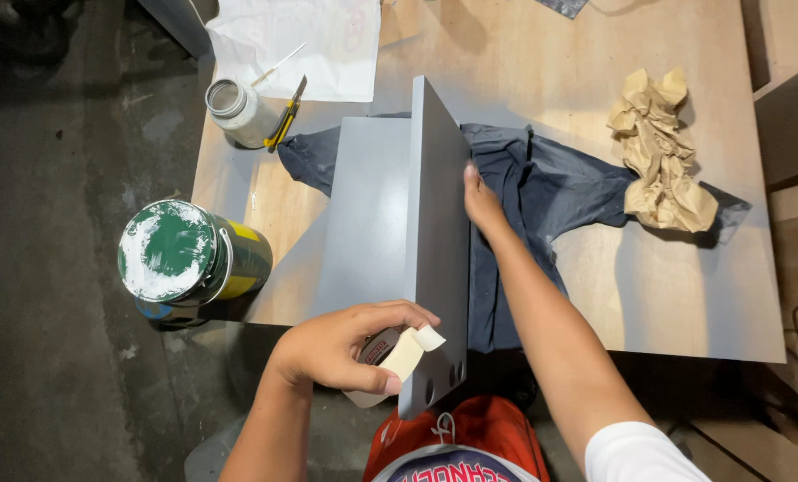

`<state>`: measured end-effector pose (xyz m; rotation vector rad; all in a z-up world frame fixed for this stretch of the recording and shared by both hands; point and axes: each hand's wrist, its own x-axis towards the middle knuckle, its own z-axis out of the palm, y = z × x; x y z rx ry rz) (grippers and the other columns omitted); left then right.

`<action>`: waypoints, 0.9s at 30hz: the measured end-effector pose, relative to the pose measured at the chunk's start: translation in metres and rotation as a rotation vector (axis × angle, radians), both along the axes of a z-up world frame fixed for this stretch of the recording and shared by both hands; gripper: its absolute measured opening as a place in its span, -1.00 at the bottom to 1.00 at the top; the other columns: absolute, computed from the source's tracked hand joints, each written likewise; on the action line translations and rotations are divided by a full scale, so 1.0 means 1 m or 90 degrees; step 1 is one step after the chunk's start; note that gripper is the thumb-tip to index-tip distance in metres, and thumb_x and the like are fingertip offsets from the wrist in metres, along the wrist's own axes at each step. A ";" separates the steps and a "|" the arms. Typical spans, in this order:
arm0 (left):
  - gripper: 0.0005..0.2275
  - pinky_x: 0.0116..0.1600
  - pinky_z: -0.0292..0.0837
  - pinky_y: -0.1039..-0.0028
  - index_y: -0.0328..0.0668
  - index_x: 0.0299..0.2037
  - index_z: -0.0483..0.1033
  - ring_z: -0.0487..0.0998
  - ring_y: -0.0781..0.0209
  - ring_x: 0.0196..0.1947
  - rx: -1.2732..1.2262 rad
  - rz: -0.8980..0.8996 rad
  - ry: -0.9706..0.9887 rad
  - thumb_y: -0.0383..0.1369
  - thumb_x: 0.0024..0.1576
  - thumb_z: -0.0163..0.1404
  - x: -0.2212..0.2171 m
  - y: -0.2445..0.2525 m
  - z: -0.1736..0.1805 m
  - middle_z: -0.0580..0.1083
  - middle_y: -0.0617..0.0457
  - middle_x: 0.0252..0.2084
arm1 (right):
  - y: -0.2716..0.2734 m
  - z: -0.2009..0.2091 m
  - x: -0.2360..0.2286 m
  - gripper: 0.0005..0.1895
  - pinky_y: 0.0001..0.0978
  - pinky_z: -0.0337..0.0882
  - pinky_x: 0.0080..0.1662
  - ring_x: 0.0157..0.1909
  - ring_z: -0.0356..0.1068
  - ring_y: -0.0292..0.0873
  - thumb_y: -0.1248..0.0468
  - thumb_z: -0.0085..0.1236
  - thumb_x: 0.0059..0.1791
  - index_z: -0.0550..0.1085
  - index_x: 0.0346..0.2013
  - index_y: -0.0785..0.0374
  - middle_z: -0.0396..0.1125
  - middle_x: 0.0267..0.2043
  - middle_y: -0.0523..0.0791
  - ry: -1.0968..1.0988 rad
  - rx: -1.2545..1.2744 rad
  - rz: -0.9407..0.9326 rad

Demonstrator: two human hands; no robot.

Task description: The person applies masking tape along the edges of two gray rectangular panels on a workbench. They smooth the tape, cut it with a utility knife, and reposition the panels to continue taping the remaining edges.

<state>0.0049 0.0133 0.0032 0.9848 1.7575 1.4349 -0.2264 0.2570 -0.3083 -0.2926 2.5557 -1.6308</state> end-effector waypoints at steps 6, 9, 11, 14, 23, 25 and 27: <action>-0.43 0.15 0.32 0.43 -0.14 0.22 0.34 0.43 0.17 0.18 -0.008 -0.007 0.011 0.04 0.11 0.06 -0.003 0.003 -0.002 0.35 -0.05 0.30 | -0.013 0.056 0.006 -0.45 -0.25 -0.04 0.49 0.59 -0.07 -0.05 0.05 -0.44 0.21 0.19 0.45 0.17 0.00 0.56 0.00 0.157 -0.087 -0.144; -0.44 0.26 0.27 0.35 -0.17 0.22 0.34 0.41 0.12 0.24 0.007 -0.014 0.022 0.03 0.14 0.05 0.001 0.005 -0.003 0.36 -0.08 0.29 | 0.004 0.008 -0.036 -0.26 -0.32 -0.04 0.47 0.57 0.00 -0.07 -0.20 -0.63 0.10 0.11 0.51 -0.05 0.04 0.56 -0.10 -0.131 -0.058 -0.142; -0.43 0.14 0.34 0.45 -0.12 0.23 0.34 0.43 0.19 0.18 -0.014 -0.003 0.014 0.02 0.10 0.08 0.000 0.003 -0.004 0.36 -0.01 0.31 | 0.019 -0.013 -0.056 -0.21 -0.13 0.27 0.21 0.24 0.37 0.16 -0.23 -0.55 0.07 0.62 -0.01 0.13 0.46 0.13 0.07 -0.169 0.030 -0.298; -0.47 -0.12 0.38 0.31 -0.26 0.05 0.50 0.49 0.11 -0.07 0.007 0.050 -0.053 -0.11 -0.06 0.21 0.003 0.006 0.001 0.52 -0.16 0.12 | 0.008 0.040 -0.003 -0.38 0.04 0.03 0.48 0.45 0.14 0.22 -0.04 -0.23 0.21 0.42 0.26 0.45 0.22 0.32 0.31 -0.014 -0.063 -0.151; -0.44 -0.21 0.36 0.36 -0.23 0.06 0.50 0.49 0.14 -0.13 -0.004 0.039 -0.051 -0.05 -0.09 0.20 0.004 0.009 -0.003 0.53 -0.14 0.11 | 0.166 -0.014 0.101 -0.86 -0.05 0.49 -0.08 -0.11 0.51 0.14 0.28 0.11 0.09 0.58 -0.09 0.13 0.52 -0.23 -0.02 0.325 0.288 -0.534; -0.45 -0.22 0.36 0.35 -0.22 0.05 0.51 0.49 0.13 -0.12 -0.007 0.033 -0.054 -0.06 -0.10 0.20 0.004 0.009 -0.005 0.53 -0.14 0.11 | 0.202 -0.069 0.085 -0.74 -0.08 0.48 -0.06 -0.08 0.50 0.06 0.06 0.19 0.04 0.56 0.01 -0.07 0.47 -0.22 -0.12 0.226 0.370 -0.561; -0.45 -0.23 0.36 0.35 -0.21 0.05 0.51 0.49 0.11 -0.11 -0.011 0.030 -0.055 -0.07 -0.11 0.20 0.005 0.011 -0.007 0.53 -0.14 0.11 | 0.208 -0.060 0.085 -0.59 -0.10 0.47 -0.04 -0.05 0.49 -0.03 -0.16 0.27 -0.01 0.54 0.11 -0.28 0.41 -0.21 -0.23 0.127 0.446 -0.584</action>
